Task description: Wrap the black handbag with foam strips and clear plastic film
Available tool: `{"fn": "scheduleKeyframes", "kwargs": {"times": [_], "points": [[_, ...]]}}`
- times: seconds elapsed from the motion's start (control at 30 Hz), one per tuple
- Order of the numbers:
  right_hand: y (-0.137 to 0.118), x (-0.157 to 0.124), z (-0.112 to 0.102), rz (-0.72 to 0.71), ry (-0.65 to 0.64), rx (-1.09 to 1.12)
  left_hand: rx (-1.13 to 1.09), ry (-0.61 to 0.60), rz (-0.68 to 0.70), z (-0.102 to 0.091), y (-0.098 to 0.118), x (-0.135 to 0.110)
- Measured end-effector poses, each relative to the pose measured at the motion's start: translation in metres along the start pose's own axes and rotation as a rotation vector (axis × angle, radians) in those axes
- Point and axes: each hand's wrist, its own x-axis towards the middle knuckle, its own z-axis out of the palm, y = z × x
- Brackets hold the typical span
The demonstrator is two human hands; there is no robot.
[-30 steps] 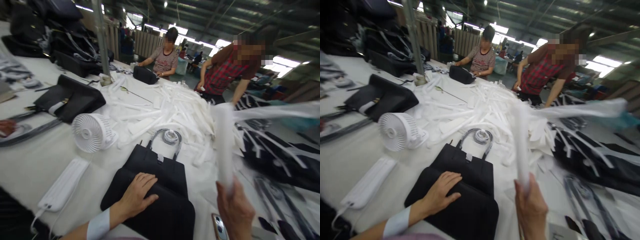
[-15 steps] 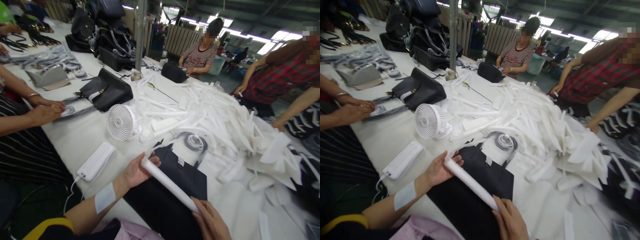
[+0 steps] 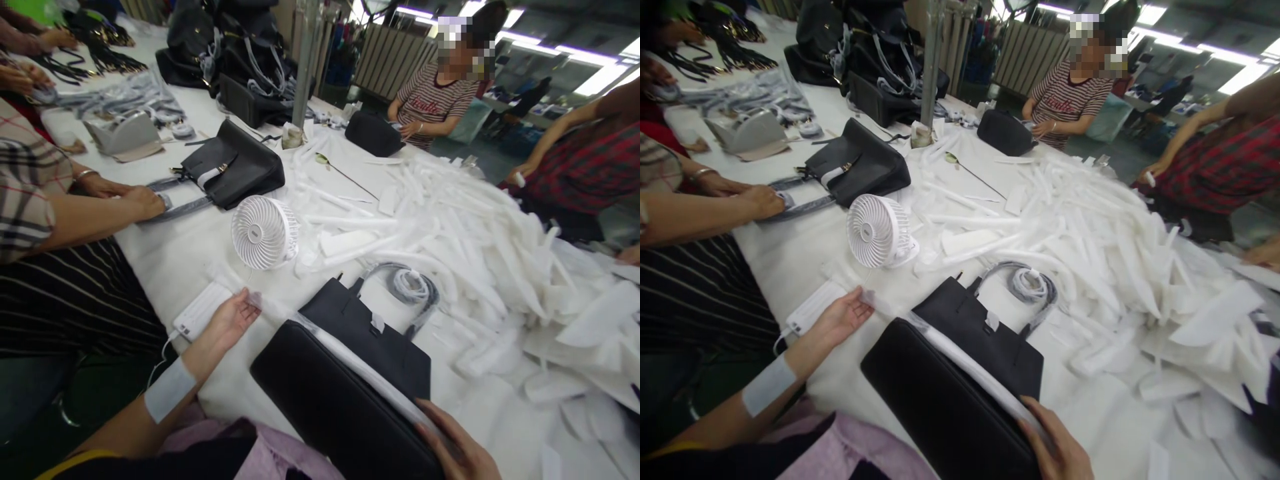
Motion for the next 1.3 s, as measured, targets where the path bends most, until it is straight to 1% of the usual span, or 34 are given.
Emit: {"fn": "scheduleKeyframes", "kwargs": {"times": [0.13, 0.2, 0.23, 0.27, 0.3, 0.33, 0.37, 0.4, 0.43, 0.47, 0.5, 0.57, 0.6, 0.63, 0.67, 0.7, 0.73, 0.8, 0.87, 0.93, 1.03, 1.1, 1.2, 1.3], "points": [[-0.017, 0.006, -0.004, 0.064, -0.099, 0.098, -0.006, 0.026, 0.055, 0.000, 0.004, -0.001], [-0.021, 0.008, -0.005, 0.115, -0.137, 0.144, 0.060, -0.008, 0.030, -0.001, 0.010, -0.008], [-0.023, 0.009, -0.005, 0.141, -0.154, 0.165, 0.161, -0.040, 0.001, -0.003, 0.013, -0.012], [-0.024, 0.011, -0.004, 0.164, -0.173, 0.185, 0.316, -0.070, -0.014, -0.005, 0.016, -0.018], [-0.026, 0.013, -0.004, 0.179, -0.191, 0.205, 0.508, -0.093, 0.012, -0.007, 0.018, -0.025], [-0.028, 0.015, -0.003, 0.187, -0.213, 0.225, 0.715, -0.110, 0.097, -0.008, 0.019, -0.033], [-0.030, 0.017, -0.002, 0.188, -0.234, 0.243, 0.905, -0.126, 0.240, -0.006, 0.019, -0.041], [-0.033, 0.020, -0.001, 0.184, -0.258, 0.257, 1.048, -0.159, 0.423, -0.003, 0.017, -0.051], [-0.037, 0.023, -0.001, 0.178, -0.286, 0.268, 1.150, -0.237, 0.613, 0.003, 0.013, -0.061], [-0.040, 0.026, -0.001, 0.172, -0.321, 0.279, 1.223, -0.369, 0.781, 0.011, 0.008, -0.070], [-0.045, 0.028, -0.001, 0.168, -0.363, 0.292, 1.284, -0.552, 0.916, 0.020, 0.000, -0.080], [-0.056, 0.033, -0.002, 0.163, -0.474, 0.332, 1.428, -0.964, 1.111, 0.041, -0.019, -0.095], [-0.061, 0.035, -0.003, 0.165, -0.539, 0.357, 1.526, -1.111, 1.202, 0.051, -0.030, -0.099], [-0.066, 0.036, -0.004, 0.171, -0.603, 0.380, 1.634, -1.202, 1.276, 0.060, -0.041, -0.102], [-0.069, 0.036, -0.004, 0.181, -0.659, 0.399, 1.743, -1.239, 1.332, 0.068, -0.052, -0.102], [-0.071, 0.037, -0.003, 0.192, -0.698, 0.415, 1.838, -1.235, 1.361, 0.075, -0.062, -0.100], [-0.071, 0.036, -0.002, 0.204, -0.714, 0.428, 1.916, -1.212, 1.354, 0.081, -0.070, -0.097], [-0.066, 0.035, 0.000, 0.220, -0.685, 0.451, 2.021, -1.176, 1.261, 0.090, -0.082, -0.086], [-0.055, 0.030, 0.001, 0.247, -0.614, 0.459, 2.075, -1.173, 1.133, 0.096, -0.088, -0.077], [-0.042, 0.019, -0.003, 0.297, -0.509, 0.433, 2.094, -1.171, 1.069, 0.098, -0.090, -0.073], [-0.026, -0.008, -0.018, 0.381, -0.289, 0.374, 2.088, -1.140, 1.068, 0.097, -0.091, -0.070], [-0.020, -0.030, -0.027, 0.430, -0.192, 0.369, 2.076, -1.139, 1.059, 0.093, -0.093, -0.069], [-0.017, -0.059, -0.026, 0.476, -0.167, 0.439, 2.051, -1.156, 1.060, 0.088, -0.096, -0.066], [-0.008, -0.074, -0.011, 0.495, -0.135, 0.527, 2.051, -1.159, 1.105, 0.087, -0.100, -0.063]]}}
